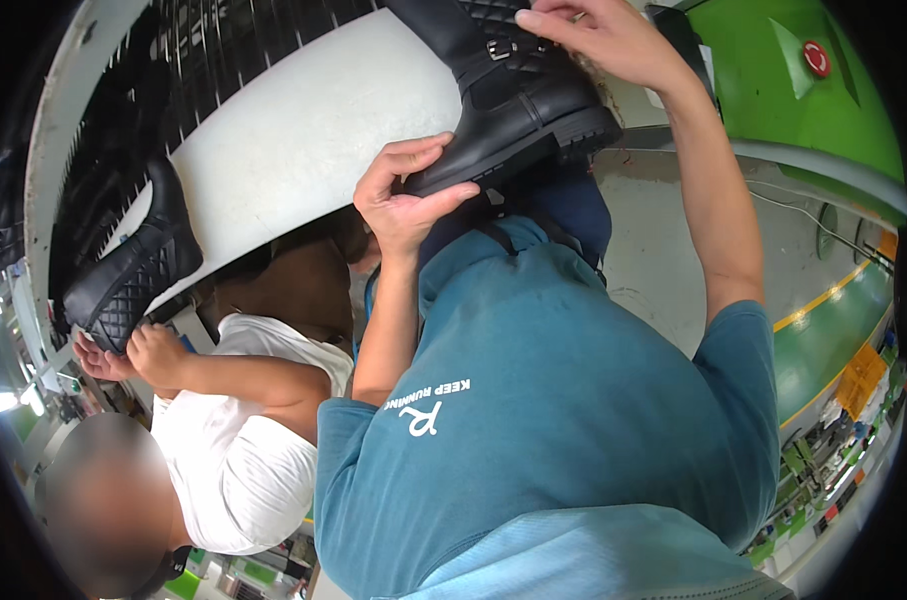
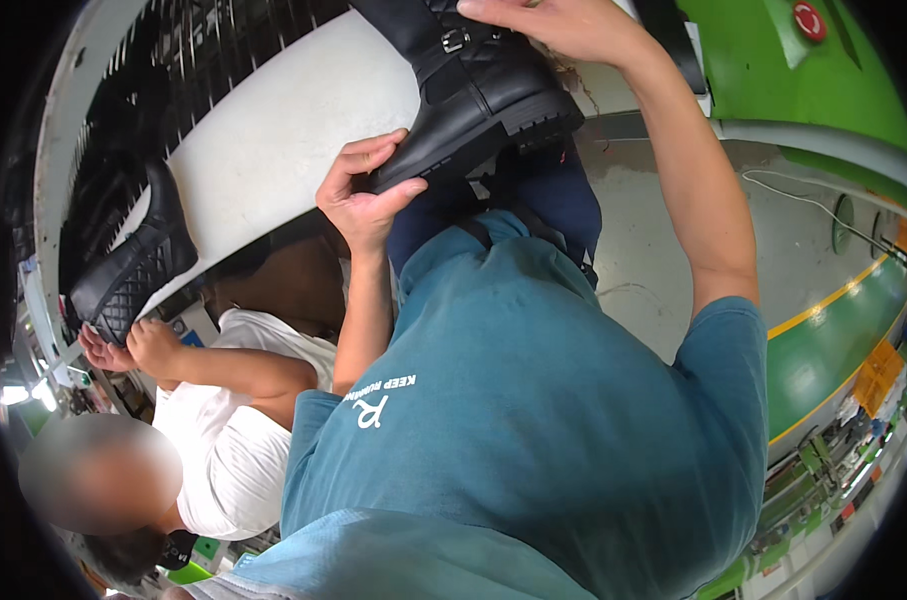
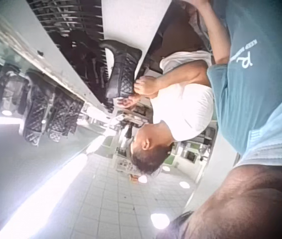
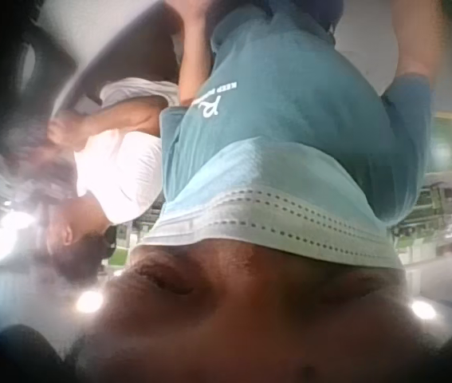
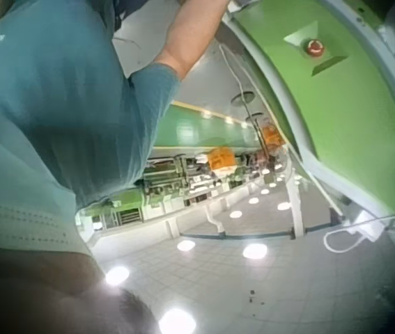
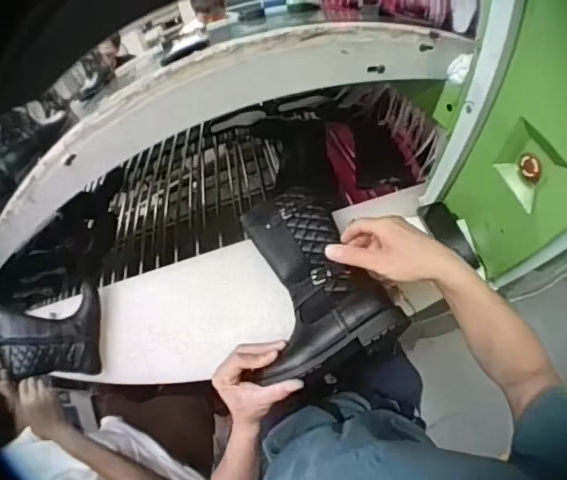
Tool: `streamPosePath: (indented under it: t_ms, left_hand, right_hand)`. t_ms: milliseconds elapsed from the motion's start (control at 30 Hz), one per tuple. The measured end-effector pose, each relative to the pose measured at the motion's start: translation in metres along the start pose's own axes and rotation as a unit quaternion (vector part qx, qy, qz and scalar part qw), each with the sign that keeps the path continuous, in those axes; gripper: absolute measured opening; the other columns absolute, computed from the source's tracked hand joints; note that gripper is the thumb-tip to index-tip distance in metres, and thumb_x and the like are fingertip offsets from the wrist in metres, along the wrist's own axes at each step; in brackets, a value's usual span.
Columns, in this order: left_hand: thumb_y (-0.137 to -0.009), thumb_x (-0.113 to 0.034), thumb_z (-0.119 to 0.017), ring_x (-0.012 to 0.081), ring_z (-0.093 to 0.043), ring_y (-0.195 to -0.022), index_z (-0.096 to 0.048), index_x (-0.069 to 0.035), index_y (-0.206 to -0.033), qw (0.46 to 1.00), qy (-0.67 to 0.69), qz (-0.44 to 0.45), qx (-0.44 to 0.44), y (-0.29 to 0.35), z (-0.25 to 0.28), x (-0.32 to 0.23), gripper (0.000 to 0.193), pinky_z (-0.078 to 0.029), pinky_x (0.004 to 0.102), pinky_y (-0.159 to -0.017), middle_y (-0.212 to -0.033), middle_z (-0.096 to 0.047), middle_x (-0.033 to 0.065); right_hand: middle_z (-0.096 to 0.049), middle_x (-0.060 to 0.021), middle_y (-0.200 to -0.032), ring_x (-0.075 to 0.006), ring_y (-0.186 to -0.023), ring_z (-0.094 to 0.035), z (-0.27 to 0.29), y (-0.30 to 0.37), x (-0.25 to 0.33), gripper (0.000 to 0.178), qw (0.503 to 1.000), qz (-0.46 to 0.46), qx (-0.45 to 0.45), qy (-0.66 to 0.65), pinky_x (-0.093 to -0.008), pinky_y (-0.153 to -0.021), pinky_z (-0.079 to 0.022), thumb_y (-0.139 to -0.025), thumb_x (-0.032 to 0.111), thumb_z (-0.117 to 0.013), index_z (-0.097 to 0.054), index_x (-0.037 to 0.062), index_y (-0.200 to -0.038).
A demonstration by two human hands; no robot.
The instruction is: The worker is inspecting black leather boots on a factory assembly line for quality control.
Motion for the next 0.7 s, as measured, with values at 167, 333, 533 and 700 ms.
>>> streamPosePath:
  t_ms: [167, 333, 533, 700]
  left_hand:
    - [-0.068, -0.012, -0.109, 0.0303, -0.080, -0.114, -0.076, 0.002, -0.104, 0.999, -0.015, 0.000, 0.028, -0.007, -0.004, -0.001, 0.051, -0.062, 0.0407, -0.104, -0.116, -0.082, 0.0212]
    - [-0.069, -0.009, -0.108, 0.0303, -0.080, -0.114, -0.076, 0.001, -0.104, 1.000, 0.003, -0.002, 0.020, -0.008, -0.004, 0.004, 0.048, -0.062, 0.0409, -0.103, -0.116, -0.082, 0.0204]
    - [-0.065, -0.018, -0.110, 0.0279, -0.078, -0.109, -0.080, -0.001, -0.103, 0.987, -0.129, -0.094, 0.005, -0.012, -0.021, -0.040, 0.051, -0.063, 0.0388, -0.097, -0.114, -0.080, 0.0142]
    - [-0.065, -0.027, -0.108, 0.0356, -0.067, -0.134, -0.083, -0.013, -0.123, 0.896, -0.245, -0.370, 0.010, -0.051, -0.061, -0.187, 0.065, -0.057, 0.0517, -0.110, -0.135, -0.074, 0.0121]
  right_hand:
    - [-0.072, -0.0060, -0.090, -0.0137, -0.084, -0.067, -0.008, -0.008, -0.010, 0.076, 0.994, 0.023, -0.023, 0.107, -0.0302, -0.074, -0.055, -0.097, 0.069, -0.081, -0.072, -0.0004, -0.128]
    - [-0.074, -0.0157, -0.109, -0.0207, -0.101, -0.073, -0.037, 0.011, -0.043, 0.110, 0.994, -0.082, 0.065, 0.013, -0.0316, -0.089, -0.058, -0.090, 0.075, -0.084, -0.054, -0.0060, -0.157]
    - [-0.073, -0.0205, -0.130, -0.0266, -0.120, -0.071, -0.012, 0.023, 0.019, 0.093, 0.984, 0.063, -0.036, -0.160, -0.0373, -0.106, -0.054, -0.091, 0.041, -0.094, -0.049, -0.0024, -0.161]
    - [-0.077, -0.0178, -0.125, -0.0438, -0.103, -0.076, 0.042, 0.073, 0.166, 0.077, 0.933, 0.298, -0.172, 0.108, -0.0488, -0.089, -0.061, -0.084, 0.029, -0.090, -0.057, 0.0142, -0.151]
Point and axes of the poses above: each hand's wrist, its own y-axis away from the middle knuckle, its own z-axis out of the back of the hand, x = y × z, the point moved 10 cm from there along -y, towards the middle knuckle
